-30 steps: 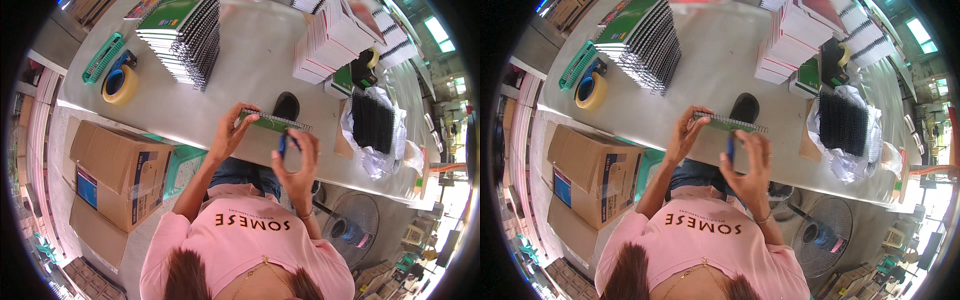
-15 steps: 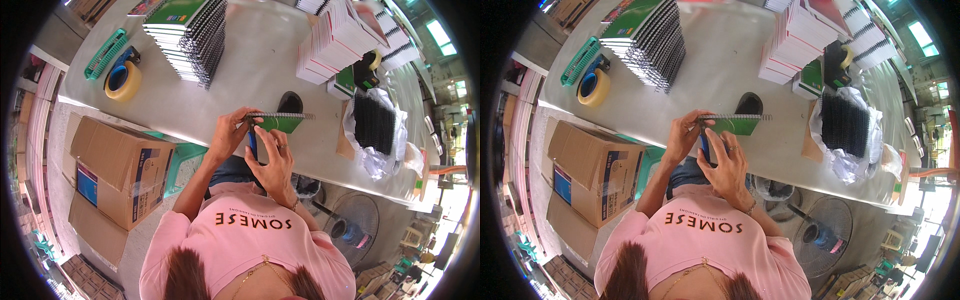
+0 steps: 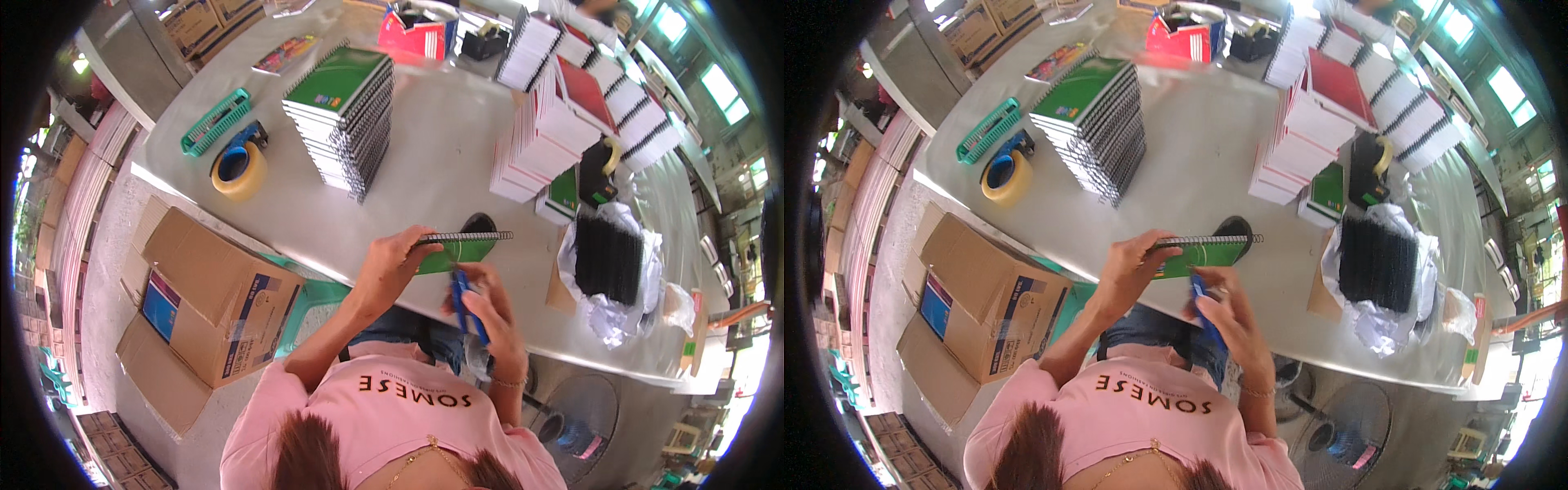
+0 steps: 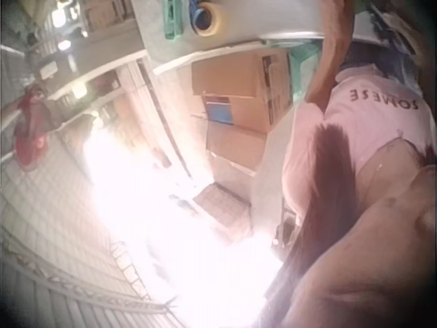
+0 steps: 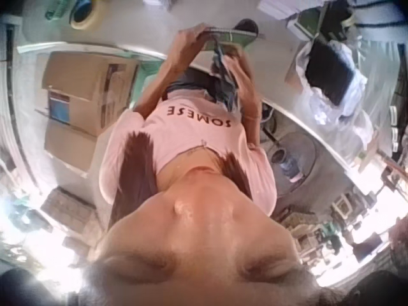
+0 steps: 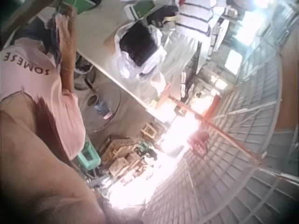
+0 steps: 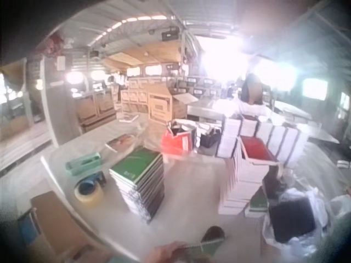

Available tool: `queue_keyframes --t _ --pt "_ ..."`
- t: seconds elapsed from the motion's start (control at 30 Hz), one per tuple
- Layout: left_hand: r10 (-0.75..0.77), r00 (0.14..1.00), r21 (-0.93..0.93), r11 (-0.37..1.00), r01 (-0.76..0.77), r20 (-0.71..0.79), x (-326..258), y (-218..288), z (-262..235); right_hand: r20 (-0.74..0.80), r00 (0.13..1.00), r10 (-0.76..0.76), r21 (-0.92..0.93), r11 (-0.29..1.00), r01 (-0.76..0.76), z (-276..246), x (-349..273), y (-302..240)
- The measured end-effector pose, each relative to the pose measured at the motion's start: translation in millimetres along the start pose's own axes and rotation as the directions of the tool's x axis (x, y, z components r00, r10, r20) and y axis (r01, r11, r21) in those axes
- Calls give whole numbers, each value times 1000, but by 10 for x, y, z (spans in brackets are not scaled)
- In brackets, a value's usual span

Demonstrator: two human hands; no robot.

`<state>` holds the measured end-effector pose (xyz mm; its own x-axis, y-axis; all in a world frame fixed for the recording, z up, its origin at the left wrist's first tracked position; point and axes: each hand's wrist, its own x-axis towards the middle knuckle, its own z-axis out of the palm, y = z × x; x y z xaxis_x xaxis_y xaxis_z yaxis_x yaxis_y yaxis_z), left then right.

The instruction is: The person loads a roll of tape into a desk dispenser and then applies strips of tape to the spiral spines of small green notebooks.

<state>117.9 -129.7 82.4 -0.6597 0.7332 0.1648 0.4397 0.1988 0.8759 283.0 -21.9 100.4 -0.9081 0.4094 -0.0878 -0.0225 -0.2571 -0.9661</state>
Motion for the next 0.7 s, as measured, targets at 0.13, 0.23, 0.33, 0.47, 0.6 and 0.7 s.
queue_keyframes --t 0.13,0.23,0.33,0.47,0.6,0.7 --pt "41 975 -187 979 -83 -217 196 432 -522 -228 953 -201 -320 940 121 -598 -56 -90" --pt "167 869 97 986 -138 -465 600 798 -1030 -382 826 -415 -683 729 50 -1154 81 217" --pt "326 863 -56 925 -375 -384 979 947 -1567 -275 753 -598 -906 422 4 -1543 235 709" --pt "454 869 198 886 -418 -198 1453 948 -2199 -244 715 -655 -960 265 -85 -1483 293 882" --pt "438 895 388 814 -433 80 1895 1023 -2362 -273 721 -637 -952 285 -109 -1458 264 818" --pt "356 915 410 818 -404 191 2247 800 -2264 -266 714 -647 -954 284 -99 -1455 264 813"
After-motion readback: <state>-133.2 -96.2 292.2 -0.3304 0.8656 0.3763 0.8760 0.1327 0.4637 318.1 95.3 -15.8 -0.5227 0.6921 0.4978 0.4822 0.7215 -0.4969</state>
